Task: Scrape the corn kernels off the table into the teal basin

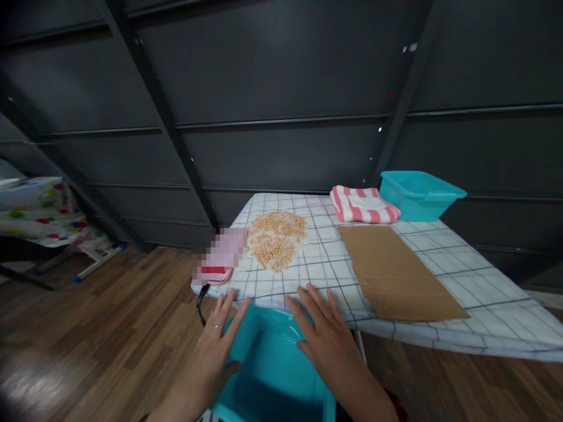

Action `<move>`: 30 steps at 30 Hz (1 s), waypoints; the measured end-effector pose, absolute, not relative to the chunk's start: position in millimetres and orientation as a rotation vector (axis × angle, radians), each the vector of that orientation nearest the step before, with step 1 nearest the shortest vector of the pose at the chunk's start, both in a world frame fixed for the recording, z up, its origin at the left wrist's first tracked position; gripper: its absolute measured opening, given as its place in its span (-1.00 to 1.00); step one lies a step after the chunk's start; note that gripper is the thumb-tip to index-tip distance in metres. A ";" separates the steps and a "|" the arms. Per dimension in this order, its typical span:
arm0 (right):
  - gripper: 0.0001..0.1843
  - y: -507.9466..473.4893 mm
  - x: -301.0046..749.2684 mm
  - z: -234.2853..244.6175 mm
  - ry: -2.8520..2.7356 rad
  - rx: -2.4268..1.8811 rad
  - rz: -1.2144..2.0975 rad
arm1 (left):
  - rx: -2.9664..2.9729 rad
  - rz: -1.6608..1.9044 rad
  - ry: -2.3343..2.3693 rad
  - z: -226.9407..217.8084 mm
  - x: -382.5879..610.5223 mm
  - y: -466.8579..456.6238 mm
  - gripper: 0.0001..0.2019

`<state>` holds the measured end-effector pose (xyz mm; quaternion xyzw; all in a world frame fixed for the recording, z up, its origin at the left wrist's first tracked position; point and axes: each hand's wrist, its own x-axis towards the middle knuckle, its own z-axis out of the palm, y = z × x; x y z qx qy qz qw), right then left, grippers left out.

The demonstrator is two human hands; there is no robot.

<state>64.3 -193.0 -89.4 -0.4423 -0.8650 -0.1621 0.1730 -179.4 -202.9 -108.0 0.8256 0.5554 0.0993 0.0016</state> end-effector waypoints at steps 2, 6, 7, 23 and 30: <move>-0.40 -194.7 62.2 -86.2 -2.434 -1.243 -0.460 | 2.600 0.394 1.862 -116.5 -183.2 -219.3 0.03; -0.44 -186.3 61.2 -78.4 -2.438 -1.213 -0.464 | 2.669 0.398 1.888 -116.2 -193.5 -236.8 -0.10; -0.43 -183.2 62.3 -76.6 -2.443 -1.215 -0.465 | 2.695 0.335 1.813 -111.4 -194.7 -237.0 -0.11; -0.43 -175.2 66.0 -91.1 -2.372 -1.289 -0.218 | 2.551 0.147 1.667 -90.3 -205.5 -212.2 -0.02; -0.45 -177.2 68.9 -86.6 -2.377 -1.326 -0.155 | 2.520 0.273 1.682 -120.8 -205.0 -212.0 -0.02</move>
